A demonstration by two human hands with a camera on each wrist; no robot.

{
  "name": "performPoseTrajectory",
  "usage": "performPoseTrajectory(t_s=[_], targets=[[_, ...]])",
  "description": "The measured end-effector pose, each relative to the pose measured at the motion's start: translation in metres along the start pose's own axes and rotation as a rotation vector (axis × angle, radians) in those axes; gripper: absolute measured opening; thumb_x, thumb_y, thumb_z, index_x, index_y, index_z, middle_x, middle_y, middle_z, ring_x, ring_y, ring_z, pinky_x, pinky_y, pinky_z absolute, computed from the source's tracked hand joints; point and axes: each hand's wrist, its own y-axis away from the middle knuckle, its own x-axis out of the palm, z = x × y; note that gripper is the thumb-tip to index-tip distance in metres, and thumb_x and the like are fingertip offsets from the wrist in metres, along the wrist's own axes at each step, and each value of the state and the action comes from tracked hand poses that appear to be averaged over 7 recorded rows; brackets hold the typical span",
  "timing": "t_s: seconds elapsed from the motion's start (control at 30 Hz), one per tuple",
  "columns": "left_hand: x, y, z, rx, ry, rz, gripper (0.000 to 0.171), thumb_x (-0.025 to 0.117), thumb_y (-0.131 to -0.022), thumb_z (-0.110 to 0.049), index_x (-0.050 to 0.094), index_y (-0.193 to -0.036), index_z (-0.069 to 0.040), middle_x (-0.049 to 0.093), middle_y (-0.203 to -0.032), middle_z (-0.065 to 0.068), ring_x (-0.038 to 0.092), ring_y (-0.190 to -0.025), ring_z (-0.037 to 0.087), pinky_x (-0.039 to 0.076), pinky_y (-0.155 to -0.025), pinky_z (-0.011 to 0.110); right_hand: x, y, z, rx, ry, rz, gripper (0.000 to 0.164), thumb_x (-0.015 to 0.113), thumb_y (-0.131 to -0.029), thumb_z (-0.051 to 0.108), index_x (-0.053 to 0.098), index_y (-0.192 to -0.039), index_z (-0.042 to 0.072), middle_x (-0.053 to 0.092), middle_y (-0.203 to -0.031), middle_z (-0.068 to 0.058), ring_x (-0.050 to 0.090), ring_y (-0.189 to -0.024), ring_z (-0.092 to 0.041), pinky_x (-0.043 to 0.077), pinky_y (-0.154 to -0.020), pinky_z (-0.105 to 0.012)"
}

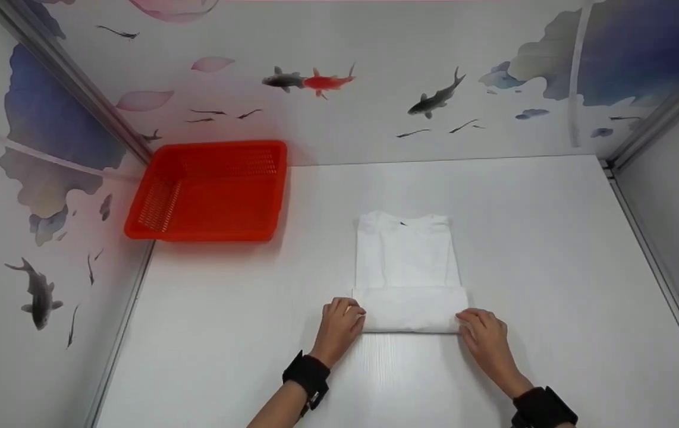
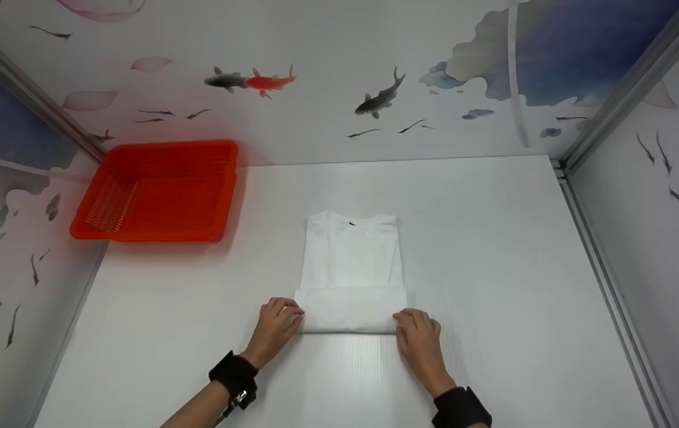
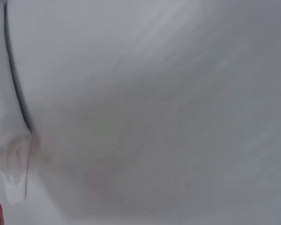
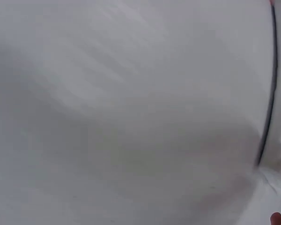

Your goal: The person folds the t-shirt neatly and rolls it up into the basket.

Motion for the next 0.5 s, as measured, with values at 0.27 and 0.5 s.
performPoseTrajectory(t_s=[0.27, 0.5], targets=[[0.007, 0.024, 0.002, 0.095, -0.027, 0.072, 0.019, 0.072, -0.075, -0.017, 0.067, -0.093, -0.015, 0.060, -0.099, -0.003, 0.053, -0.097, 0.013, 0.039, -0.076, 0.030, 0.004, 0.019, -0.007, -0.116, 0.058, 0.080, 0.038, 0.076, -0.061, -0.006, 0.066, -0.096, 0.005, 0.060, -0.102, -0.011, 0.058, -0.093, -0.027, 0.038, -0.074, -0.048], [0.010, 0.028, 0.006, 0.093, -0.007, 0.085, 0.028, 0.074, -0.073, -0.017, 0.066, -0.099, -0.014, 0.061, -0.104, -0.002, 0.054, -0.100, 0.013, 0.040, -0.077, 0.030, 0.010, 0.021, -0.014, -0.136, 0.064, 0.067, 0.037, 0.074, -0.064, -0.006, 0.065, -0.098, 0.004, 0.060, -0.101, -0.011, 0.058, -0.092, -0.026, 0.041, -0.073, -0.046]])
